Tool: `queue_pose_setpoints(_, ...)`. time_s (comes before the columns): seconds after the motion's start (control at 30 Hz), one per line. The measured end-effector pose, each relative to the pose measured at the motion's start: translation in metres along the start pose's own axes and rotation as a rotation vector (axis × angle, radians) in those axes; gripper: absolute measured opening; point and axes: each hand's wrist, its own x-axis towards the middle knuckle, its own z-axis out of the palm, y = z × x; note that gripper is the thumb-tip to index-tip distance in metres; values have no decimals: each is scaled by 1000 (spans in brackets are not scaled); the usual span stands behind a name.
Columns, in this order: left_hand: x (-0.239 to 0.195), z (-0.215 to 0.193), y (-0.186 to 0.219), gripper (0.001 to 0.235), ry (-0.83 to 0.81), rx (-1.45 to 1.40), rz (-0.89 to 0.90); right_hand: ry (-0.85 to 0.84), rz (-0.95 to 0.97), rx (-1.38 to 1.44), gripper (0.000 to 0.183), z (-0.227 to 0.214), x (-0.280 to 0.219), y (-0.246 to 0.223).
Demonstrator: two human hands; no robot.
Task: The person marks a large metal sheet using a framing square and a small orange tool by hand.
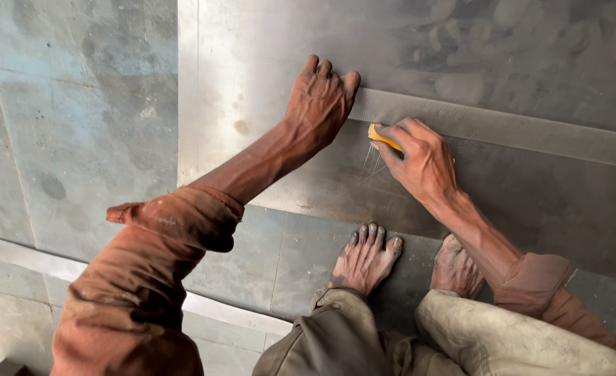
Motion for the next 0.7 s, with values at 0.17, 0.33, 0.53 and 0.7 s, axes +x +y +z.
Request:
queue_pose_setpoints(0.17, 1, 3, 0, 28, -5, 4, 4, 14, -8, -33, 27, 6, -3, 3)
queue_pose_setpoints(0.33, 1, 2, -1, 30, 0, 20, 0, -21, 21, -80, 28, 1, 2, -8)
queue_pose_setpoints(0.53, 1, 5, 1, 26, -20, 11, 0, -409, 109, -198, 21, 0, -2, -27)
queue_pose_setpoints(0.7, 4, -3, 0, 25, -58, -1, -13, -633, 143, 220, 28, 13, -28, -27)
